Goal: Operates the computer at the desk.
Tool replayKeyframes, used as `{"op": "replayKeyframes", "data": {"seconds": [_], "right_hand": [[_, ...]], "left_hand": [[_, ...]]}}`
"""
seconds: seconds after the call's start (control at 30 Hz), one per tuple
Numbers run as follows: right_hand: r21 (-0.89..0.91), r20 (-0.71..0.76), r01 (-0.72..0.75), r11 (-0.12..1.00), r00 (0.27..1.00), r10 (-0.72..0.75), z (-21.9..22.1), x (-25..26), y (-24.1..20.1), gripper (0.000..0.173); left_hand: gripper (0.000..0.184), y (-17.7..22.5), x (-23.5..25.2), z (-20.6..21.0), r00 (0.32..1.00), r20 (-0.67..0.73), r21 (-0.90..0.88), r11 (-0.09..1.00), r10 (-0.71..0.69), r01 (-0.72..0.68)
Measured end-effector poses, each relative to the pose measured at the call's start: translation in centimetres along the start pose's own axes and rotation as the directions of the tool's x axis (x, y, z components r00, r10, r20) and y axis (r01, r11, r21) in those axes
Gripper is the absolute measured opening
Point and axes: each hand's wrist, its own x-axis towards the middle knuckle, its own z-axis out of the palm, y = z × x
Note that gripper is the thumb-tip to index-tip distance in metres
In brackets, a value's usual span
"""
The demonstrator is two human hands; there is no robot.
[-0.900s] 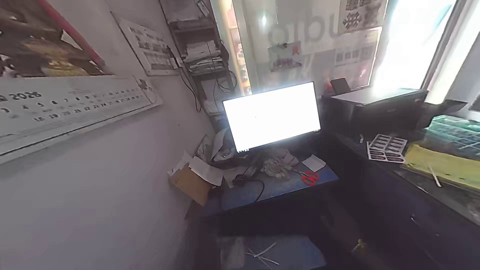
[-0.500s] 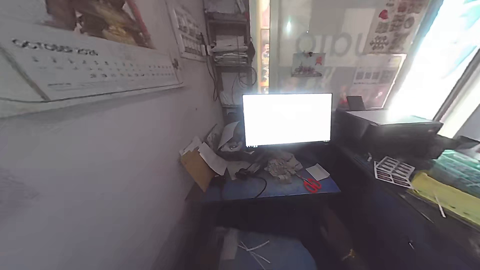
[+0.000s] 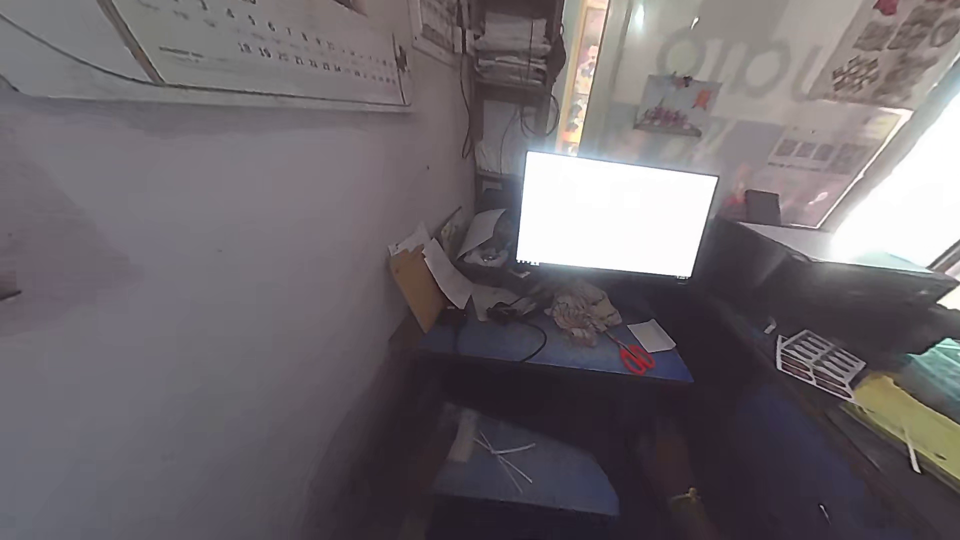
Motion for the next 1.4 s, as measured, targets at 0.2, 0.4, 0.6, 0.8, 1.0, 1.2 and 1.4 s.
{"op": "replayKeyframes", "data": {"seconds": [0.2, 0.4, 0.6, 0.8, 1.0, 1.2, 1.4], "right_hand": [[0.009, 0.055, 0.148, 0.989, 0.987, -0.148, -0.6, -0.5, 0.2, 0.057], [0.01, 0.009, 0.177, 0.984, 0.984, -0.177, -0.7, -0.7, 0.1, 0.05], [0.005, -0.014, 0.175, 0.984, 0.984, -0.175, 0.0, -0.3, 0.4, 0.05], [-0.031, 0.024, 0.145, 0.989, 0.989, -0.145, -0.1, 0.3, 0.4, 0.052], [0.005, 0.012, 0.183, 0.983, 0.983, -0.183, 0.2, 0.6, 0.5, 0.051], [0.013, 0.108, 0.043, 0.999, 0.993, -0.045, -1.1, 0.1, -1.0, 0.052], [0.042, 0.096, 0.019, 0.999, 0.995, -0.023, -1.1, 0.3, -0.7, 0.057]], "left_hand": [[0.069, 2.1, 1.1, -1.9, 0.963, 0.264, 0.1, 0.994, -0.061, 0.036], [0.067, 2.5, 1.4, -2.3, 0.93, 0.352, 0.04, 0.995, -0.104, 0.096], [0.068, -0.1, 1.7, 0.3, 0.957, 0.282, 0.081, 0.996, -0.065, 0.043], [0.064, -2.8, 2.1, 4.5, 0.987, 0.162, 0.029, 1.0, 0.001, -0.006], [0.064, -3.3, 2.4, 5.4, 0.99, 0.143, 0.002, 1.0, 0.005, -0.005], [0.067, -0.4, 2.6, 1.1, 0.979, 0.199, 0.103, 0.995, -0.038, 0.017], [0.069, -1.3, 2.1, 2.1, 0.998, 0.069, 0.199, 0.98, 0.005, -0.019]]}}
